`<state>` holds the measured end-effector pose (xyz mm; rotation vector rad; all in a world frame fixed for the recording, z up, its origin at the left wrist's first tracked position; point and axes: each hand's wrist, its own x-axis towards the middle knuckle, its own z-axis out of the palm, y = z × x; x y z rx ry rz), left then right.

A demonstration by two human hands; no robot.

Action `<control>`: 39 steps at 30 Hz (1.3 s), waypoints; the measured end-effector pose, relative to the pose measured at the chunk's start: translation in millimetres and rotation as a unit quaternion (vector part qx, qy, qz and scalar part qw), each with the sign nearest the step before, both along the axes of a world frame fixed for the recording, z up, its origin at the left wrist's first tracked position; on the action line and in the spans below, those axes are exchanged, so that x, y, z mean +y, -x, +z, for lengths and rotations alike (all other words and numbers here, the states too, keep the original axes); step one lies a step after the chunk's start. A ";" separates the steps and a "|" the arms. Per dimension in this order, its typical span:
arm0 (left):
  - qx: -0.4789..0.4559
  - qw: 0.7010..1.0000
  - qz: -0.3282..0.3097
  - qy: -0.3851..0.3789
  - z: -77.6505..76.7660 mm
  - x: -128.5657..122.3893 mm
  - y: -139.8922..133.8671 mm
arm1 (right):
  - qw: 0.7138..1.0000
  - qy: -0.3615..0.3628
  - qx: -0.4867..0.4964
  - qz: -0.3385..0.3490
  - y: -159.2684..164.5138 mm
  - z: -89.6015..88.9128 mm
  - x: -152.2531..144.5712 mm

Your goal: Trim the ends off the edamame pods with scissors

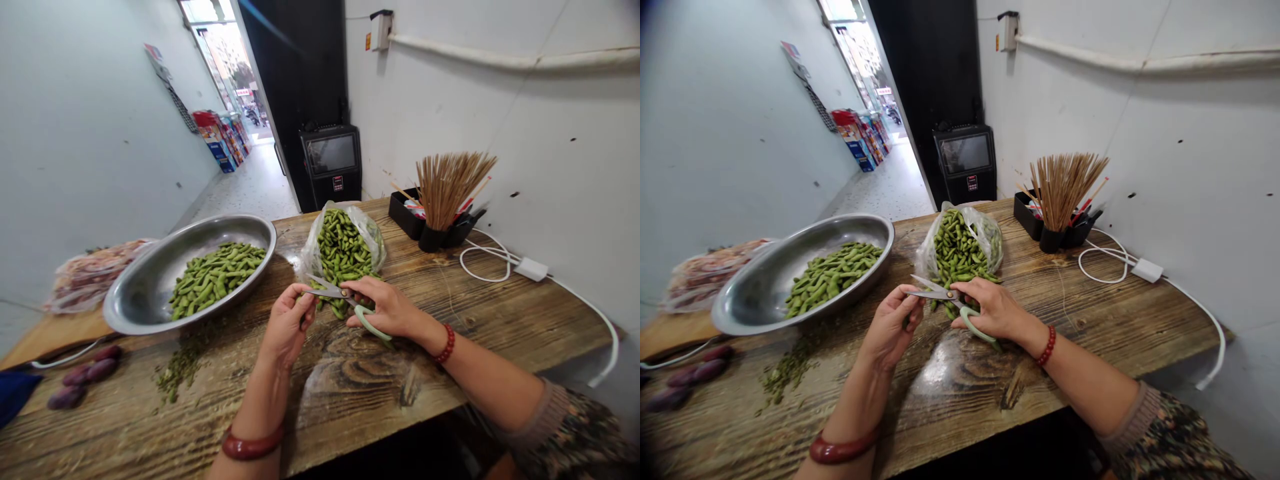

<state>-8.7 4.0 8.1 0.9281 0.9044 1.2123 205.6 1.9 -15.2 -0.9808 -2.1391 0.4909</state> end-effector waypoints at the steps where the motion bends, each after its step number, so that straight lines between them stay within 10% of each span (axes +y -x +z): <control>1: 0.003 1.000 0.000 -0.001 0.2 -0.2 -0.1 | 1.000 0.001 0.000 0.000 0.0 -0.1 -0.1; 24: 0.001 1.000 -0.004 -0.006 -1.3 1.0 0.2 | 0.999 0.006 0.048 0.014 -1.0 0.2 0.7; 31: -0.052 0.998 -0.001 0.033 4.3 3.2 0.6 | 0.988 0.014 0.118 -0.093 -3.2 3.5 5.0; 39: 0.194 0.980 -0.047 -0.015 -8.8 1.6 -8.3 | 0.992 0.018 0.108 -0.069 -1.1 2.9 4.3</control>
